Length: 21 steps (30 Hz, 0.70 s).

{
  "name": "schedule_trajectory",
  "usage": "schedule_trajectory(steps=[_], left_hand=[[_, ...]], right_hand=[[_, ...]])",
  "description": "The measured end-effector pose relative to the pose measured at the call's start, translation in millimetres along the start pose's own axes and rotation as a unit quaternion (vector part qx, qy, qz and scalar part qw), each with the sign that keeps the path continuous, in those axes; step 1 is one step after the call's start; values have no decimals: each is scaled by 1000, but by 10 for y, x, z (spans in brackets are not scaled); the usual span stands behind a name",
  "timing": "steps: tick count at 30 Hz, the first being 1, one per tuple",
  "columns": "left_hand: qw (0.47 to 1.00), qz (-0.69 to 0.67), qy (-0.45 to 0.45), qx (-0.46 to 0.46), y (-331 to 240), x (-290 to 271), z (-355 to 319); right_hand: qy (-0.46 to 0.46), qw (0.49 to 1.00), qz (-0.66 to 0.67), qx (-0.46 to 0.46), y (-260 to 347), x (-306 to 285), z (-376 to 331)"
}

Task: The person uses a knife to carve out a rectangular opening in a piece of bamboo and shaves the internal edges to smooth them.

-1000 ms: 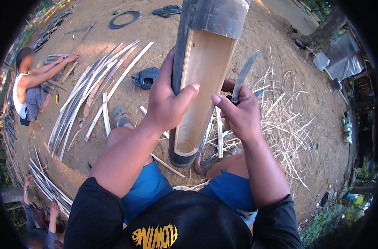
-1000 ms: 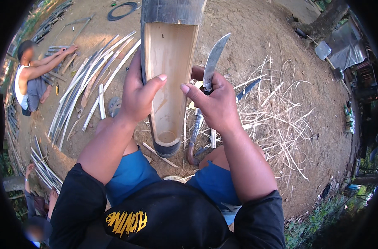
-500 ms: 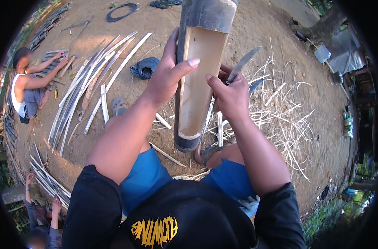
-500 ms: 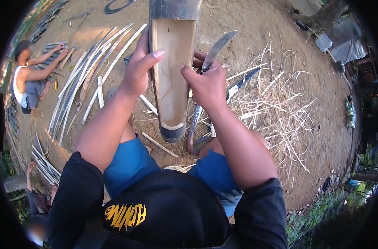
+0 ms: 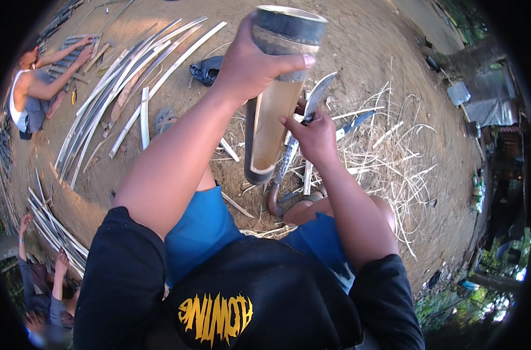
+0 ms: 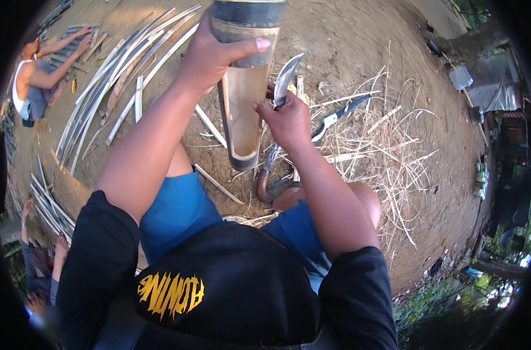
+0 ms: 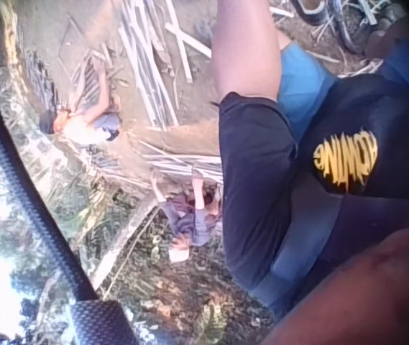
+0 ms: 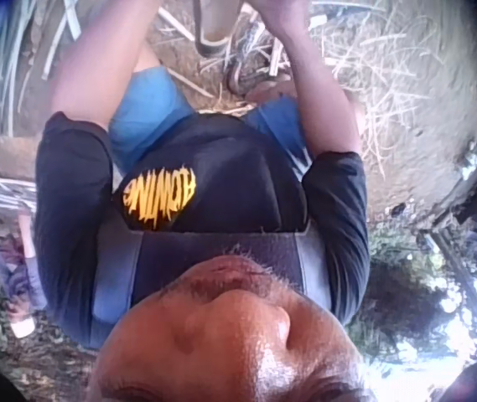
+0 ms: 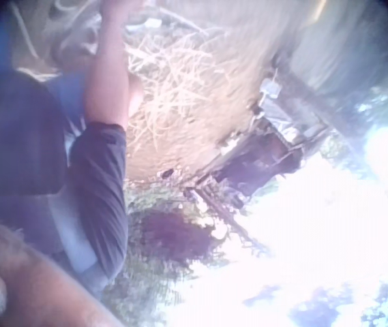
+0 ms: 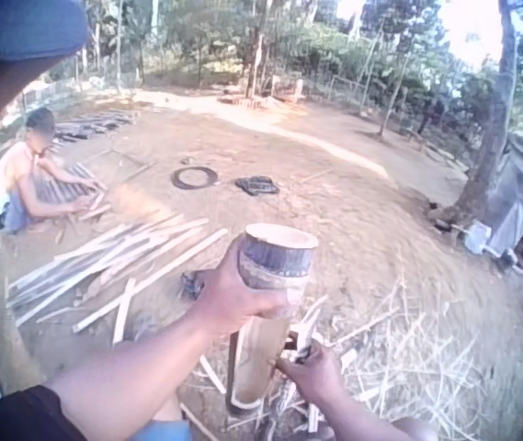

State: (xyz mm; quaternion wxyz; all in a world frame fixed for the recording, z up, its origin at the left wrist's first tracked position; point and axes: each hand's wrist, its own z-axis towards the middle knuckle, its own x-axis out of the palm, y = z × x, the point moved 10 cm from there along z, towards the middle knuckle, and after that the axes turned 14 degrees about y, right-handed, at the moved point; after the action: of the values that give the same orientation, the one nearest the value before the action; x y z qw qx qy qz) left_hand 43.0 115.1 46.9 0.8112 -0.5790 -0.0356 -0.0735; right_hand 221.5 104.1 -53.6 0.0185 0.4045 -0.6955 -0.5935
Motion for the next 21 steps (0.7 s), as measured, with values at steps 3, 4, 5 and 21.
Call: schedule_trajectory(steps=[3,4,5,21], left_hand=[[998,20,56,-6,256,-59,16],[997,28,76,-8,323,-73,14],[994,27,107,-26,440,-62,-16],[926,263,239,-127,712,108,-878]], right_hand=[[42,997,-61,20,-258,-45,24],[63,994,-79,40,-377,-48,24],[67,989,-124,43,-439,-39,-8],[430,834,-291,187,-1439,660,-853]])
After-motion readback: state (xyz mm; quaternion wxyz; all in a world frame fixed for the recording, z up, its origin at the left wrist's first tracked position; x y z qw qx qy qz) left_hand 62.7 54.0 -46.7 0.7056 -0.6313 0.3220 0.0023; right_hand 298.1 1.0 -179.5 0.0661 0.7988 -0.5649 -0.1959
